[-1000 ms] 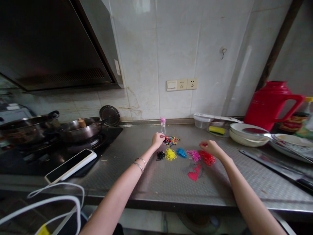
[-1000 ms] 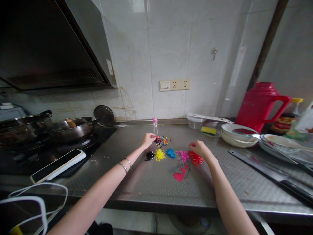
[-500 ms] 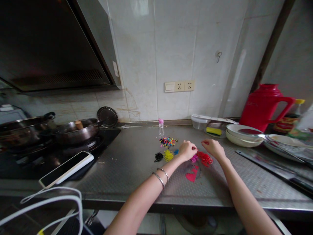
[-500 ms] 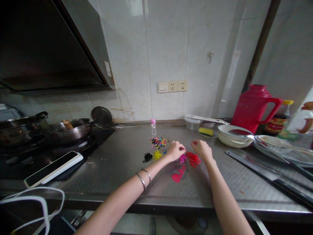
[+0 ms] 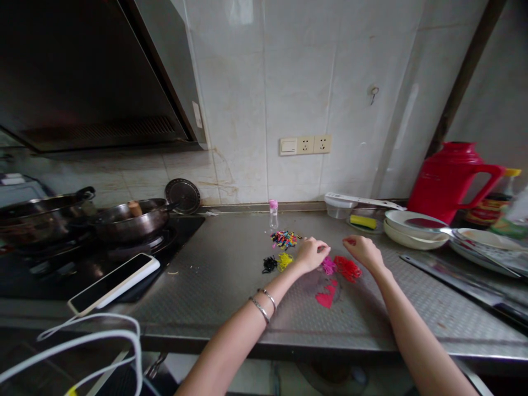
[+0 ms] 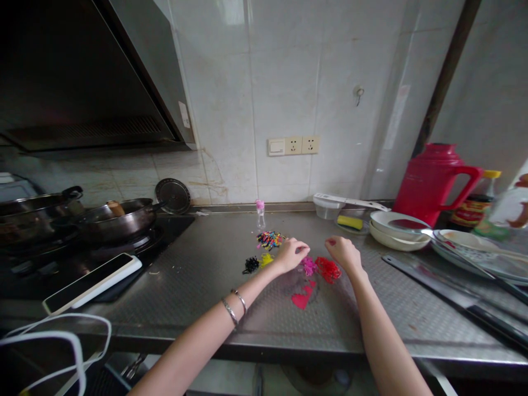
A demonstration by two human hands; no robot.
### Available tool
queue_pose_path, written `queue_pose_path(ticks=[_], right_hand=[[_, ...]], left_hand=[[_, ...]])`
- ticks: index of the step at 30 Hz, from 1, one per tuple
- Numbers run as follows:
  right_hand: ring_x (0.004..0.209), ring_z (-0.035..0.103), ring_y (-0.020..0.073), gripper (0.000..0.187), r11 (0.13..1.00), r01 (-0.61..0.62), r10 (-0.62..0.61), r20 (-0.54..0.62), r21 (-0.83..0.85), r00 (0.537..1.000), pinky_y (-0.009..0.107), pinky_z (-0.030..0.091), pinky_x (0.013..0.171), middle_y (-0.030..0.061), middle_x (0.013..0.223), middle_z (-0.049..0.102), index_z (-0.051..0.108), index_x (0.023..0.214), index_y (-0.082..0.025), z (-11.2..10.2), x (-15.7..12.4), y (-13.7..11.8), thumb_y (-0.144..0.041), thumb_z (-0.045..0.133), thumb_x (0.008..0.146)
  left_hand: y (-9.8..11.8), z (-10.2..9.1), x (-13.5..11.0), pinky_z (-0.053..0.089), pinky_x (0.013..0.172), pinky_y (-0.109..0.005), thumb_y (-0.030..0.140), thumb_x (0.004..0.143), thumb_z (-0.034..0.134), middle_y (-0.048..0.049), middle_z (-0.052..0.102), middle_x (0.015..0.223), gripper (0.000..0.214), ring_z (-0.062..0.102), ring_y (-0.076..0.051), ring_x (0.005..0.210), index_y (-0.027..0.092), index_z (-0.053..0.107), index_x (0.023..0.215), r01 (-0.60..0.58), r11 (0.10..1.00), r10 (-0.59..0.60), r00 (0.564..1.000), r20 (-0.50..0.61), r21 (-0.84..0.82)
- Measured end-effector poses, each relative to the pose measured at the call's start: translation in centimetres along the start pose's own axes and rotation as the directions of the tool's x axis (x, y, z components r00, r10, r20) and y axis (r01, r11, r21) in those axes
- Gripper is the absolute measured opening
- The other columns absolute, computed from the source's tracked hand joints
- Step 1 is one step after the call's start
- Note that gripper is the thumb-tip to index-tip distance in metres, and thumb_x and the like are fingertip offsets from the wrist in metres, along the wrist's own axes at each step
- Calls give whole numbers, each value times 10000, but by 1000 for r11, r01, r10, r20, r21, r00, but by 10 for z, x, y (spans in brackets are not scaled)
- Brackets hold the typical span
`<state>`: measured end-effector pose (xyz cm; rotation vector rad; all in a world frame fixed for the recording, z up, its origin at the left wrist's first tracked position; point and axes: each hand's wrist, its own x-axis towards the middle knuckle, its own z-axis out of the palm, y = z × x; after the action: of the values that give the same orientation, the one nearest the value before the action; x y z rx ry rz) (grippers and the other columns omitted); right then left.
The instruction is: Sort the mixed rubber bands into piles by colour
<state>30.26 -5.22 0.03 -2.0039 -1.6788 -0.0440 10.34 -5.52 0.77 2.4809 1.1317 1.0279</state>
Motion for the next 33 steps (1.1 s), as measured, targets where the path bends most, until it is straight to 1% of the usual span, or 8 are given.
queue_pose_path(ticks=[4, 7, 11, 15, 18, 24, 28, 33], right_hand=[[755, 610, 195, 313, 1000, 26, -26, 26, -9, 999, 232, 393, 554, 60, 833, 675, 674, 892, -237, 0, -1, -3, -382, 446, 733], [759, 609, 197, 310, 999, 41, -40, 39, -16, 998, 236, 394, 562, 60, 835, 675, 668, 891, -236, 1, -1, -7, -380, 444, 732], [754, 610, 196, 306, 997, 81, -80, 53, -15, 995, 233, 386, 550, 60, 852, 674, 665, 903, -239, 5, -2, -14, -380, 456, 730], [788, 609, 201, 305, 991, 137, -136, 77, -9, 988, 231, 393, 569, 53, 881, 671, 660, 922, -252, 11, -4, -24, -376, 454, 733], [804, 607, 191, 295, 981, 191, -194, 104, 38, 976, 228, 410, 612, 43, 887, 671, 661, 918, -253, 17, -5, -34, -351, 448, 738], [815, 605, 170, 285, 947, 283, -308, 189, 150, 932, 215, 426, 700, 48, 898, 671, 667, 923, -220, 28, 4, -55, -245, 472, 717], [864, 598, 176, 294, 928, 345, -370, 218, 144, 903, 224, 421, 751, 58, 926, 666, 664, 939, -210, 35, 16, -74, -237, 459, 730], [915, 584, 175, 333, 924, 370, -383, 253, 100, 888, 216, 407, 780, 76, 985, 650, 643, 1005, -193, 48, 33, -92, -193, 448, 736]], left_hand=[[-42, -44, -11, 407, 743, -248, 316, 804, 456, -49, 662, 785, 269, 564, -142, 743, 172, 683, 809, 77, 997, -77, 995, -60, -15], [-78, -79, -25, 413, 712, -237, 290, 801, 450, -52, 671, 801, 268, 572, -139, 739, 155, 681, 817, 194, 981, -195, 973, -126, -19], [-123, -116, -49, 422, 699, -238, 247, 779, 465, -70, 676, 830, 245, 587, -144, 749, 122, 674, 805, 393, 918, -397, 899, -183, -59], [-150, -131, -67, 428, 704, -232, 218, 763, 469, -58, 678, 805, 224, 596, -140, 752, 120, 669, 783, 524, 848, -529, 823, -209, -82], [-157, -130, -72, 430, 715, -230, 216, 756, 473, -57, 677, 801, 219, 599, -139, 760, 117, 667, 774, 544, 833, -552, 804, -220, -99], [-147, -129, -71, 434, 722, -230, 194, 743, 479, -50, 678, 803, 201, 601, -139, 768, 136, 670, 761, 523, 848, -529, 816, -235, -93], [-143, -132, -75, 436, 712, -237, 177, 736, 487, -64, 678, 804, 191, 603, -144, 766, 133, 672, 753, 515, 854, -517, 821, -244, -78], [-146, -132, -78, 439, 730, -242, 137, 726, 486, -65, 679, 812, 186, 604, -138, 766, 133, 670, 751, 525, 849, -522, 819, -237, -54]])
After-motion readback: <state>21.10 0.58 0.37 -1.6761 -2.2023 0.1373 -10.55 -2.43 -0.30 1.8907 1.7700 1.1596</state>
